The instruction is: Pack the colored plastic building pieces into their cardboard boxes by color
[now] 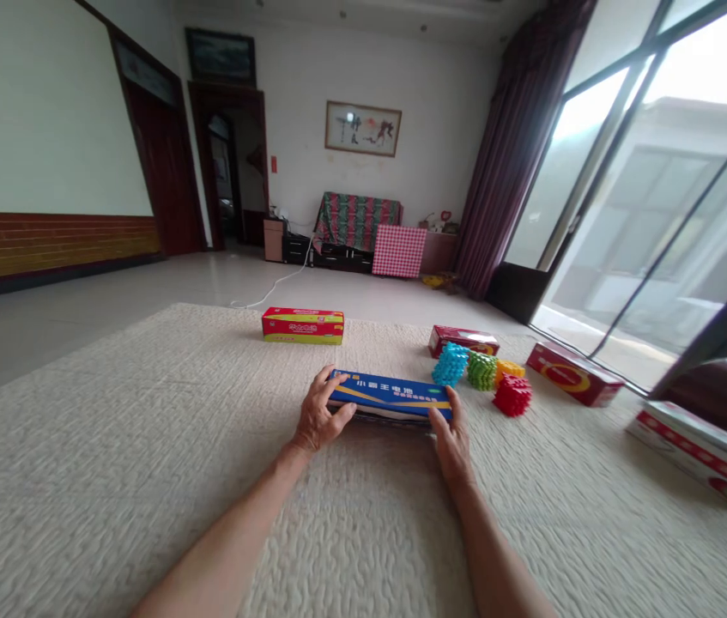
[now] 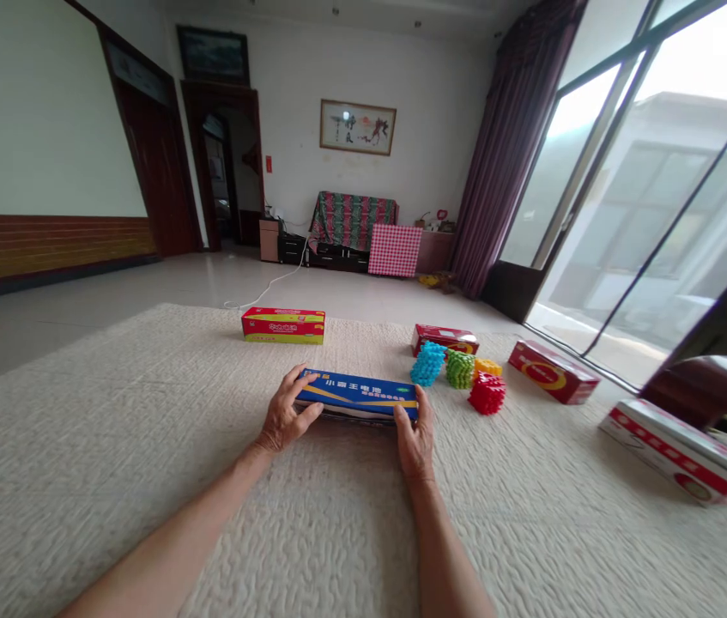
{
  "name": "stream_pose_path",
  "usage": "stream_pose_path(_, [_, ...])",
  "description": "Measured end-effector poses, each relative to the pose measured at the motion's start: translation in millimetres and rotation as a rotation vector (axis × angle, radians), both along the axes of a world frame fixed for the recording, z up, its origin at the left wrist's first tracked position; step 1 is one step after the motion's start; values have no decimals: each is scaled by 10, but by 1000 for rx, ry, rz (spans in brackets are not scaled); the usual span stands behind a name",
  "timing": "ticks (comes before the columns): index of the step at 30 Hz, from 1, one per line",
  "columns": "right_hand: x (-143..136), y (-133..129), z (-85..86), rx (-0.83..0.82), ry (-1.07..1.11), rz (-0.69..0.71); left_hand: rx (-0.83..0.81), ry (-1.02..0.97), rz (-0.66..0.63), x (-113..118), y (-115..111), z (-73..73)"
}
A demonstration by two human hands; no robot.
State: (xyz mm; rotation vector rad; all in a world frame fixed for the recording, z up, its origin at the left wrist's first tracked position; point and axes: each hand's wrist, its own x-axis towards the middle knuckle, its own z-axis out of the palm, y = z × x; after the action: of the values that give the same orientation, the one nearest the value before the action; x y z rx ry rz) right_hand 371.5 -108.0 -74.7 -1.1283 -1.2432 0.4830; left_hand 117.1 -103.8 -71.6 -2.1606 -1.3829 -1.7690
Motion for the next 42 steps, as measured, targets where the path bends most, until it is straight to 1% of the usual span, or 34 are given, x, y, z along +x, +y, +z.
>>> stream_pose_path(3, [-3,-10,32,-43,-3,108,2,-12,0,-86,38,4])
stream_pose_path(6, [-22,-15,39,-73,-20,165,-2,-25,6,-141,69,2])
stream_pose_path(12, [-44,-6,-4,-66,3,156,9,-42,-17,-131,75,11])
stream_pose_path(16, [-55,-48,-6,-70,17,139,1,-33,-31,-120,56,23])
stream_pose_path(25, [-130,-192,-37,-99,103,145,-50,-57,-29,-128,-77,35])
stream_pose_path(31, [-109,-210,0,-98,143,132,-45,-45,-30,-88,-84,74])
stream_pose_path(34, [-30,-215,39,-125,175,118,-103,-71,-42,-38,-94,104])
stream_pose_path(37, [143,-185,93,-190,237,154,-217,-114,-21,59,-97,138])
stream_pose_path(39, [303,-142,149,-223,276,194,-268,-131,-6,164,-70,157])
stream_pose_path(42, [572,-66,240,-236,302,219,-278,-138,-14,381,8,170])
